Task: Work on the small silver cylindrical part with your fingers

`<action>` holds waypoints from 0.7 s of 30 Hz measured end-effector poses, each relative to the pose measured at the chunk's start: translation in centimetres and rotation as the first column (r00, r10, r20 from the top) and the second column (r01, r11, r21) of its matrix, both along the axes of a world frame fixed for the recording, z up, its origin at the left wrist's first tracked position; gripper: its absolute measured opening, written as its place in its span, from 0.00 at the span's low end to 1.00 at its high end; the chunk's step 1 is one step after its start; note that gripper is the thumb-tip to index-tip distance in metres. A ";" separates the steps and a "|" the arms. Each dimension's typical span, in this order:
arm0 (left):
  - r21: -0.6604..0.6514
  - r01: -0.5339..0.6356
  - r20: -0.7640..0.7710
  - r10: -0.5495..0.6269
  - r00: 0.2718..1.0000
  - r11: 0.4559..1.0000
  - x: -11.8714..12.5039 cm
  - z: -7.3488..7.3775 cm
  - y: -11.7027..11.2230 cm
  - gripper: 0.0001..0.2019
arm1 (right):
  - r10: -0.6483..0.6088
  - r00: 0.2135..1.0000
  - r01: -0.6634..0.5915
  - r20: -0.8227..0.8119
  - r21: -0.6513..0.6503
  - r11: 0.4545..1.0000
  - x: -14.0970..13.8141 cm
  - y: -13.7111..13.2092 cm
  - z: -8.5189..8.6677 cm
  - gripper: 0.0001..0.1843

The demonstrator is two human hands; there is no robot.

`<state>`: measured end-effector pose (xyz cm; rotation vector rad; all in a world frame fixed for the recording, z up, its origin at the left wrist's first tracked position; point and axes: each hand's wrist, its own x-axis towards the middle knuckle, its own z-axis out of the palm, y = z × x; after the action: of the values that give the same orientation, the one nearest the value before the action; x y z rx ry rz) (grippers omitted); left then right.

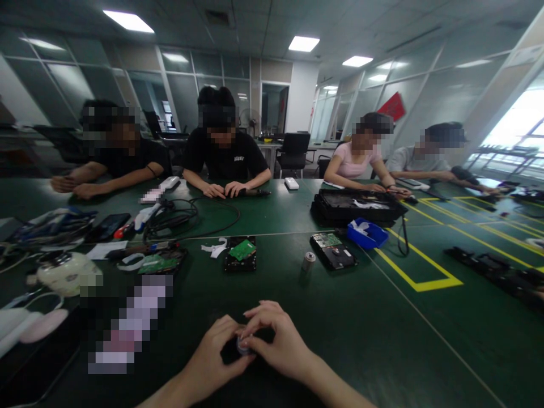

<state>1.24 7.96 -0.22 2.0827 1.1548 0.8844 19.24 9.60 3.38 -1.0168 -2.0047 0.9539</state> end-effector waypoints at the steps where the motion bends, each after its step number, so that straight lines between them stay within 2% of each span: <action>1: 0.000 0.000 0.002 0.000 1.000 1.000 0.0 0.0 0.0 0.08 | -0.004 1.000 0.004 0.002 0.007 1.000 0.0 0.0 -0.1 0.03; 4: 0.001 0.003 0.014 -0.003 1.000 1.000 0.0 0.1 0.0 0.08 | -0.005 1.000 0.005 0.011 0.056 0.998 0.0 0.1 -0.2 0.04; 6: -0.002 0.005 0.010 -0.005 1.000 1.000 0.0 0.1 0.0 0.09 | -0.060 0.998 0.059 0.006 0.085 0.995 0.1 0.2 0.0 0.06; 9: -0.025 0.005 -0.007 -0.005 1.000 1.000 0.0 0.3 0.0 0.11 | -0.172 0.984 0.174 -0.048 0.042 0.984 0.5 0.5 0.3 0.06; 11: -0.036 0.002 -0.012 -0.002 1.000 0.999 0.1 0.3 -0.1 0.12 | -0.185 0.979 0.187 -0.086 0.015 0.982 0.8 0.6 0.5 0.07; 15: -0.025 -0.002 -0.005 0.002 1.000 1.000 0.1 0.2 0.0 0.11 | -0.053 0.997 0.057 -0.056 0.076 0.995 0.9 0.5 0.8 0.11; 18: 0.001 -0.001 0.008 0.001 1.000 1.000 0.1 -0.1 0.0 0.08 | 0.066 0.998 -0.065 -0.011 0.107 0.992 0.6 0.2 0.7 0.10; 21: 0.017 0.002 0.019 -0.002 1.000 1.000 0.1 -0.3 0.1 0.07 | 0.072 0.997 -0.068 -0.028 0.106 0.992 0.2 0.0 0.2 0.05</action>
<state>1.32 8.06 -0.49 2.0842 1.1389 0.9142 19.48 9.63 3.62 -0.8743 -2.0532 0.8855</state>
